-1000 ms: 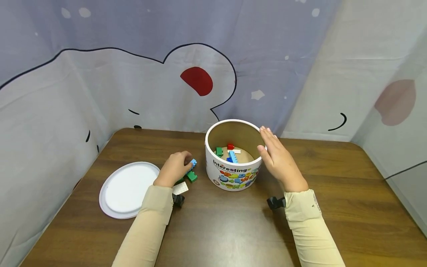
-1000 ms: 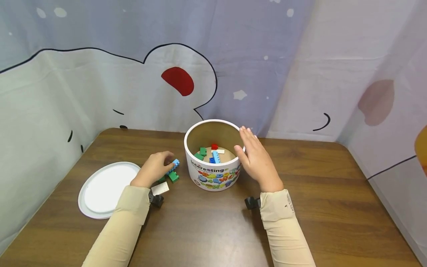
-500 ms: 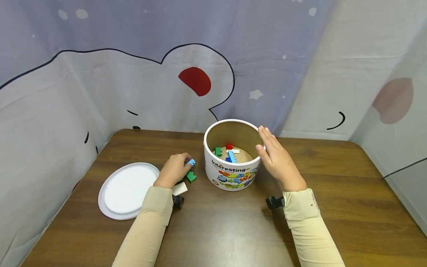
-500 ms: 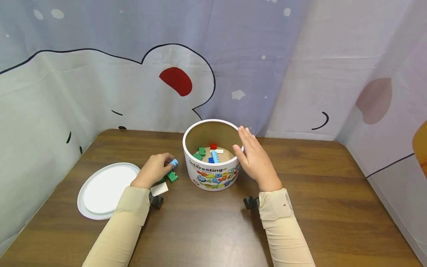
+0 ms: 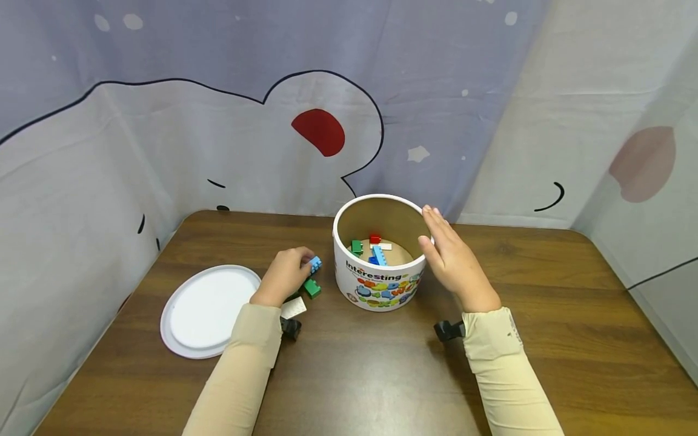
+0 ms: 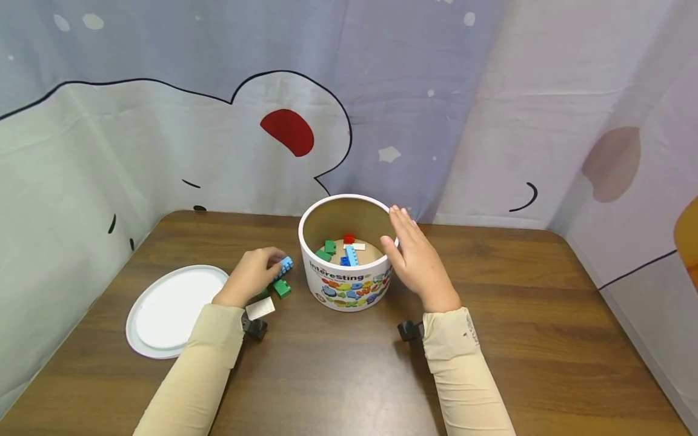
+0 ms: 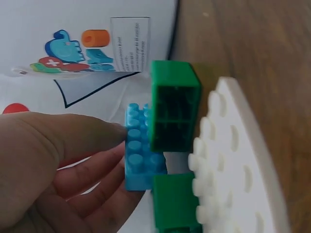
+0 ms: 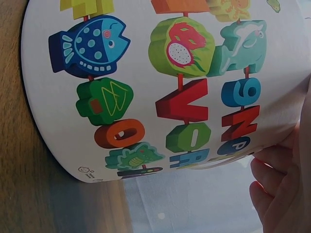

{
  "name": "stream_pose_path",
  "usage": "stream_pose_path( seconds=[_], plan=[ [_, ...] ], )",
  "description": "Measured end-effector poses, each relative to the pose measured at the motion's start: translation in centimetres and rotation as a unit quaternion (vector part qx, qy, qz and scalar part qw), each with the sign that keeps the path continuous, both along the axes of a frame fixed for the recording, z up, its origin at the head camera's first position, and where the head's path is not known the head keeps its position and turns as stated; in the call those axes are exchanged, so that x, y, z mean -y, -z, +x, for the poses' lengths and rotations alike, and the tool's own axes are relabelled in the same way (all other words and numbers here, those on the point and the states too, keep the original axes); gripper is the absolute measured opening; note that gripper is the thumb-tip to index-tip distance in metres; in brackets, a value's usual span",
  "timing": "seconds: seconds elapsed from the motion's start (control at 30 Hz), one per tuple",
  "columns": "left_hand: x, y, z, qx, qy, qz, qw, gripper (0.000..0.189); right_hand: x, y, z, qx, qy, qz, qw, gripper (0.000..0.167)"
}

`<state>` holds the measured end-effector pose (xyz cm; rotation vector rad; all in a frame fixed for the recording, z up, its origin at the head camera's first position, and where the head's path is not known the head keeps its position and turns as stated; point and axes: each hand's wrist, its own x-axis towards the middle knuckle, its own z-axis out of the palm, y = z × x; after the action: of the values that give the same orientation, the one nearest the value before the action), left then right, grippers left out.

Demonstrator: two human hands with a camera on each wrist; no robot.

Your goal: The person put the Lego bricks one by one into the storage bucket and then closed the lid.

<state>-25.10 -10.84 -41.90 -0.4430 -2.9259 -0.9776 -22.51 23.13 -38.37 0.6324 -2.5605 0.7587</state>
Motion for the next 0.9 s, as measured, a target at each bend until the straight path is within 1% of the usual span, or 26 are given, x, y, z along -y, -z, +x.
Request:
stream_pose_path(
  seconds=[0.17,0.37,0.53,0.7,0.9],
  plan=[
    [0.0,-0.4,0.1,0.024,0.000,0.062,0.9978,0.027,0.0,0.0,0.0,0.000,0.001,-0.001,1.0000,0.063],
    [0.0,-0.9,0.2,0.023,0.008,0.132,0.9909,0.028,0.0,0.0,0.0,0.003,0.002,-0.001,1.0000,0.062],
    [0.0,-1.8,0.4,0.017,0.006,0.177,0.9840,0.030,0.0,0.0,0.0,0.005,0.002,-0.004,1.0000,0.063],
    [-0.2,-3.3,1.0,-0.008,-0.005,0.222,0.9751,0.030,0.0,0.0,-0.1,0.002,0.003,-0.006,1.0000,0.064],
    [-0.6,-4.9,1.8,-0.063,-0.020,0.233,0.9703,0.028,0.0,0.1,-0.1,0.005,0.006,-0.007,0.9999,0.064]
  ],
)
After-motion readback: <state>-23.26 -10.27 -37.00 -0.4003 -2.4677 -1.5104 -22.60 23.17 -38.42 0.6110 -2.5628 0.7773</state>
